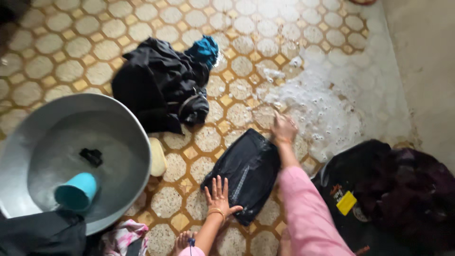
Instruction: The person sits on a tiled floor and hand-washes clothes using a yellow bar of soap and water from a metal basin. They scrub a dark garment and then a pink and white patterned cloth, repeatedly rubbing and rinsing them on the floor.
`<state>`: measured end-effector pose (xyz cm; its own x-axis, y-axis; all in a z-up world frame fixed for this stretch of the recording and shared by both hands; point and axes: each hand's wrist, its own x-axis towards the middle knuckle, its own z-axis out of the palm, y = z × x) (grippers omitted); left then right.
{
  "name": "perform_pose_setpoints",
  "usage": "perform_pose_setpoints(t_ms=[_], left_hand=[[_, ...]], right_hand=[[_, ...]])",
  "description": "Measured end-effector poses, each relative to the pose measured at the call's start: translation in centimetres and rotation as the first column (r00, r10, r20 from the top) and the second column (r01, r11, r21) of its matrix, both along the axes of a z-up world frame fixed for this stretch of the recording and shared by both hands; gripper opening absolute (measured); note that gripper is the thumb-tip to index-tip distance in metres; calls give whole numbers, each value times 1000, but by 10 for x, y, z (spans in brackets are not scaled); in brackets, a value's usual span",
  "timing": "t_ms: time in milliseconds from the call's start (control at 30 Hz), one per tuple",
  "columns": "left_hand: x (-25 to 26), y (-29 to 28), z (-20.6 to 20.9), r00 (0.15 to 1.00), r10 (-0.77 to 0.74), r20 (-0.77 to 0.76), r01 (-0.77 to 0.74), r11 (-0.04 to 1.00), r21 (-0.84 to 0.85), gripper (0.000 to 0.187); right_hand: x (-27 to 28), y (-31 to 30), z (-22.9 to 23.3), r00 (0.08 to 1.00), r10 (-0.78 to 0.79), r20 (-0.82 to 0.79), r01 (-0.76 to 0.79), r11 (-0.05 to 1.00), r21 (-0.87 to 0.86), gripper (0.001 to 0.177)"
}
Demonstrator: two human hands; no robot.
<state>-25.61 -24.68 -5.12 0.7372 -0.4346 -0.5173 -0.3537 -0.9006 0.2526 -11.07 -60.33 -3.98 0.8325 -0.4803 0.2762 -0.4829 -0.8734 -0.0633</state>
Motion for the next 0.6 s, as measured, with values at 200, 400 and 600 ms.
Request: perform_pose_setpoints(t_ms=[200, 400, 600], left_hand=[[0, 1, -20, 999, 8, 31, -7, 1000, -29, 147], [5, -4, -20, 1000, -3, -4, 3, 999, 37, 150], [-1, 5, 0, 984, -79, 158, 70, 996, 62, 143]], right_hand=[[-218, 84, 9, 979, -164, 121, 168, 985, -26, 58], [-211, 121, 31, 981, -130, -144, 126, 991, -37, 49], [-196, 187, 11, 787, -553, -275, 599, 574, 559, 89]])
